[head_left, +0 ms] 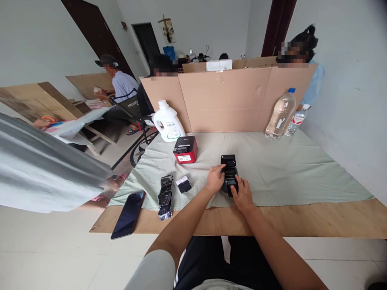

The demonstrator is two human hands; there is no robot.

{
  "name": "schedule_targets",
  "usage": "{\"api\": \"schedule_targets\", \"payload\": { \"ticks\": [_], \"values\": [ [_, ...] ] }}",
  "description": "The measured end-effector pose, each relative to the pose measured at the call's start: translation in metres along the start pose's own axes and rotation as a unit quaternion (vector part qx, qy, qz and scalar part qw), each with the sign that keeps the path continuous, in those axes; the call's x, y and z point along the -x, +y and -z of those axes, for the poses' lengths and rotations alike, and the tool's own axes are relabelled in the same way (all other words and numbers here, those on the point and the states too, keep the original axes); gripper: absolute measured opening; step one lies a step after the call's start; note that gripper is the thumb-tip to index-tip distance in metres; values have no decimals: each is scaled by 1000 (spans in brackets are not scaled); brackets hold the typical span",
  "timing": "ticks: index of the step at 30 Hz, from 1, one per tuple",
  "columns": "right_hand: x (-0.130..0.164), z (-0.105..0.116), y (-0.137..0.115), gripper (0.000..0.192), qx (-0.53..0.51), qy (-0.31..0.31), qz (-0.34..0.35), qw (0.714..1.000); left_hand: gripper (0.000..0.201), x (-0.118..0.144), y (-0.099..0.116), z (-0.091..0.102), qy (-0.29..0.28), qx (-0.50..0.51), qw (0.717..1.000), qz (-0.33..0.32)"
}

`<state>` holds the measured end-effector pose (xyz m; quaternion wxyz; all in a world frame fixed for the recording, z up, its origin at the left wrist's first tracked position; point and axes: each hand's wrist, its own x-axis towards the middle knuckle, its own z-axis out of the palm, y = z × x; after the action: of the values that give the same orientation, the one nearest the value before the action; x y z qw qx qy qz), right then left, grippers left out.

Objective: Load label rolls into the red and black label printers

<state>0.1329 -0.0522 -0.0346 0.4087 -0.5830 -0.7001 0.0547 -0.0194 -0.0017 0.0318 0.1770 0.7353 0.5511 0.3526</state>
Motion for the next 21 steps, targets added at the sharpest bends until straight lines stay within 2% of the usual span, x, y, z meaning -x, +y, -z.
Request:
{"api": "schedule_targets", "payload": {
  "ticks": [4, 7, 11, 16, 21],
  "values": [
    [-1, -3, 3, 50, -28, 17, 2, 999, 35, -13, 13, -3, -84, -116, 990, 1],
    [-1, -6, 6, 47, -48, 37, -4, 998, 31, -27, 24, -5, -149, -208, 966, 22],
    [-1, -7, 8, 46, -61, 47, -11, 997, 28, -44, 35, -7, -208, -274, 938, 32],
    [-1, -8, 10, 43, -72, 47, -15, 996, 27, -57, 44, -13, -259, -323, 909, 37],
    [0, -8, 12, 43, -84, 48, -29, 995, 23, -57, 50, -17, -260, -350, 900, -13]
  ]
}}
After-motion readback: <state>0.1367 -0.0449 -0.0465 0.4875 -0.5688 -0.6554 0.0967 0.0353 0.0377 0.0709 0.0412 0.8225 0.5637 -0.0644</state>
